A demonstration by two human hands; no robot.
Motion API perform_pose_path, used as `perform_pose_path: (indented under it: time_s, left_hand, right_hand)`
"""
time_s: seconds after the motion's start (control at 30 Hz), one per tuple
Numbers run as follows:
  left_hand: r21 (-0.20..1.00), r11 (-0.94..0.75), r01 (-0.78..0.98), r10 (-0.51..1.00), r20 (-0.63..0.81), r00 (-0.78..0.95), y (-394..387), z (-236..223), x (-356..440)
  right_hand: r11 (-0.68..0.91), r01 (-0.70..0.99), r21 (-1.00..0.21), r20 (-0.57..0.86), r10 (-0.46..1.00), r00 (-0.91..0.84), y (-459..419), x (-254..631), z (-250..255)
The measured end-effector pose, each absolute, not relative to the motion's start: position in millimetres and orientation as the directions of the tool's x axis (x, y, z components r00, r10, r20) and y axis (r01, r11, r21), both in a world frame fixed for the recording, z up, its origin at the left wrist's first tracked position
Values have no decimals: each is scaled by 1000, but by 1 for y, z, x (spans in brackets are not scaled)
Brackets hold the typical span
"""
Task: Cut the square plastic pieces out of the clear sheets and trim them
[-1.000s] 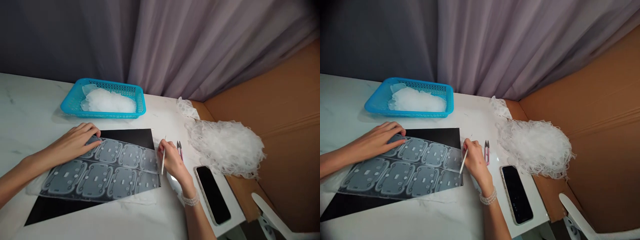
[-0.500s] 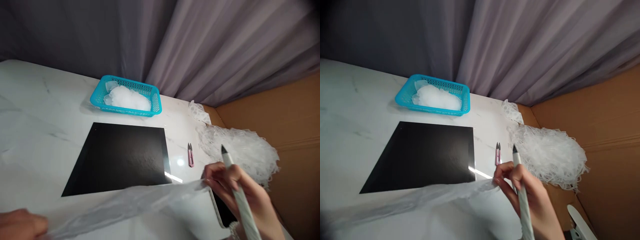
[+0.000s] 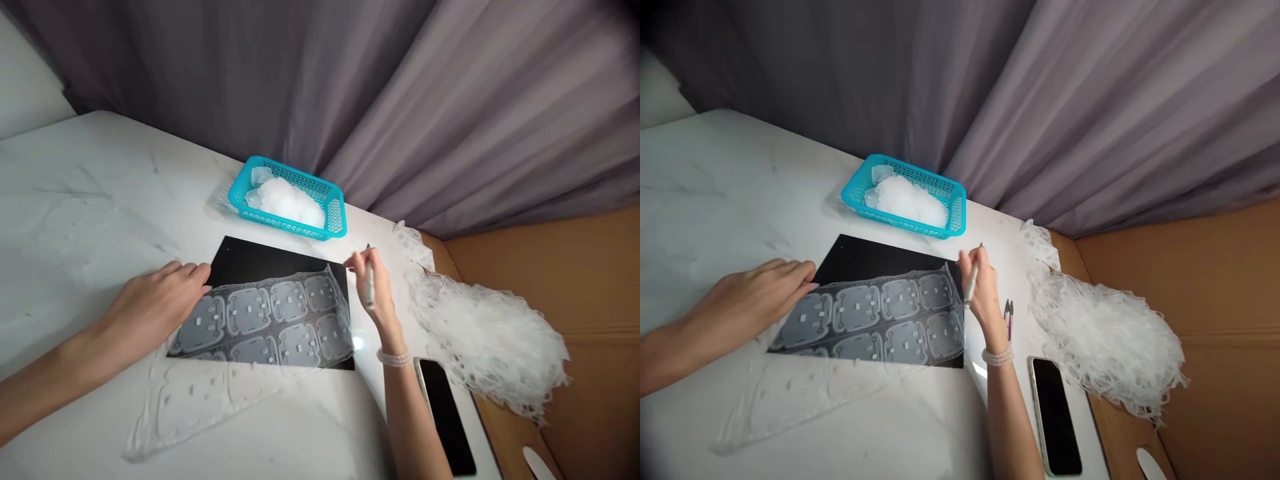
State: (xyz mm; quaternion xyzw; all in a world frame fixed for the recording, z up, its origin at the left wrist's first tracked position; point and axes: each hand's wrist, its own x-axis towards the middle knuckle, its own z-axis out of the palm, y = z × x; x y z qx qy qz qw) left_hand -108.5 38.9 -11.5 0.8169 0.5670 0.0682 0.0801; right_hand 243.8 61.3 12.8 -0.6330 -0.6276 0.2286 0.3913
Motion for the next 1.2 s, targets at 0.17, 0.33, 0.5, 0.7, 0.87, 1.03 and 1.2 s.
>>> perform_pose_path:
  time_s: [0.17,0.33,0.5,0.7,0.87,1.03,1.2]
  left_hand:
    - [-10,-707,707,692,197,695,40,-17,-64]
    - [49,-872,487,482,255,838,46,-37,-2]
    - [55,-888,457,451,298,841,52,-54,6]
    - [87,-891,445,449,315,836,53,-58,3]
    - [99,-894,437,445,311,840,54,-58,3]
    - [121,-895,430,445,325,835,53,-59,3]
    - [117,-892,437,451,314,836,53,-58,3]
  right_hand:
    - [-7,485,-875,141,953,269,28,239,2]
    - [-111,446,-888,36,951,308,1,216,-14]
    - [-155,537,-829,-54,979,199,-16,196,-18]
    - [-67,674,-735,6,994,105,-15,185,-14]
    - [10,760,-650,109,991,80,-10,178,-17]
    - [12,846,-533,125,990,64,-9,167,-16]
    - [113,877,-466,209,978,-14,-24,166,-15]
